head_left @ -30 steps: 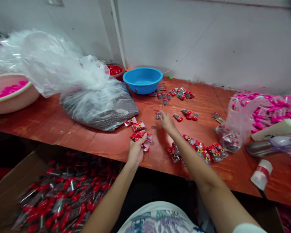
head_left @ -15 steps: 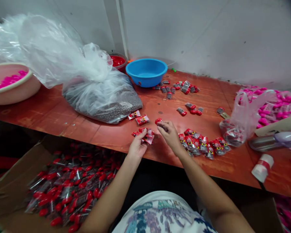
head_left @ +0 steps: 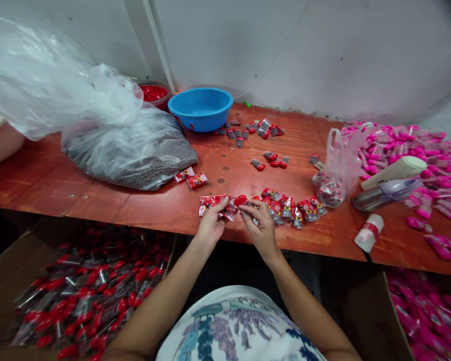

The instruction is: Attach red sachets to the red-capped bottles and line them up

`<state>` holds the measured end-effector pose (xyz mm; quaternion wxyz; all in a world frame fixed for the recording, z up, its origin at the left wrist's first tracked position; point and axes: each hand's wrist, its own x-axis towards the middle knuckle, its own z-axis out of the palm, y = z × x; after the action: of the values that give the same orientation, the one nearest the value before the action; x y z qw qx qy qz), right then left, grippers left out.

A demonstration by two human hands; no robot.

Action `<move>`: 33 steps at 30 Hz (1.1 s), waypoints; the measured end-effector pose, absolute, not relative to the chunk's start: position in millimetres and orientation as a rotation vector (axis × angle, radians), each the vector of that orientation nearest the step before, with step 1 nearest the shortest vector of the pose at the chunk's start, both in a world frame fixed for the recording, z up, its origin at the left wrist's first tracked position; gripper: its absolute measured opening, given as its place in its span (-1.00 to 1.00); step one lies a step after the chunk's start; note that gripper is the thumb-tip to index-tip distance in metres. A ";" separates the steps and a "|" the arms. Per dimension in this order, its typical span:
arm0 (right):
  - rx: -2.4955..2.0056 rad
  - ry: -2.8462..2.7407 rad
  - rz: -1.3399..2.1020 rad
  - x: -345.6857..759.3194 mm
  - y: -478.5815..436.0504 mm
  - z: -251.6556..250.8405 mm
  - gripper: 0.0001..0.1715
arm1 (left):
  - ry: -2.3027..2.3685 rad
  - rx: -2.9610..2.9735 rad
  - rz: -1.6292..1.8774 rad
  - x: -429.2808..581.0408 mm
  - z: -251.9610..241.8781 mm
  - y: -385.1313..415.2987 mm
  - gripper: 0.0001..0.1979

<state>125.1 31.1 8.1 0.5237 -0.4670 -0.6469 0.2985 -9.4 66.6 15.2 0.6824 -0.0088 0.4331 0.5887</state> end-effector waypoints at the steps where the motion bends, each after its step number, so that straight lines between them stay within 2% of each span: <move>1: -1.119 -1.550 0.713 127.7 28.9 8.1 -0.68 | 0.982 -0.010 1.321 -6.9 15.0 65.8 -0.92; 5: -1.164 -1.526 0.709 135.4 22.7 8.5 -0.70 | 1.025 0.031 1.319 1.8 13.6 63.4 -0.92; 8: -1.205 -1.457 0.716 139.1 21.2 7.9 -0.73 | 1.033 0.094 1.323 7.9 12.5 61.9 -0.85; 13: -1.234 -1.233 1.037 143.0 17.4 4.0 -0.53 | 1.049 0.171 1.380 15.0 16.5 60.7 -0.73; 15: -1.240 -1.178 1.147 143.8 15.2 2.3 -0.50 | 1.056 0.203 1.385 16.1 19.9 59.8 -0.71; 22: -1.206 -1.002 1.196 146.1 12.3 1.4 -0.45 | 0.938 0.417 1.366 17.3 28.3 50.9 -0.73; 25: -1.182 -1.035 1.217 149.1 12.7 0.4 -0.48 | 0.881 0.504 1.378 16.8 28.7 47.9 -0.69; 30: -1.171 -1.116 1.141 152.6 12.9 -1.2 -0.59 | 0.963 0.606 1.336 15.0 31.4 45.2 -0.50; 33: -1.182 -1.037 1.184 151.9 12.4 -1.2 -0.57 | 1.030 0.654 1.309 14.0 33.4 44.1 -0.48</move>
<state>151.9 12.4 -1.2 0.5533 -0.5003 -0.4389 0.5010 14.0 44.1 33.4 0.6256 0.2851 0.4491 0.5706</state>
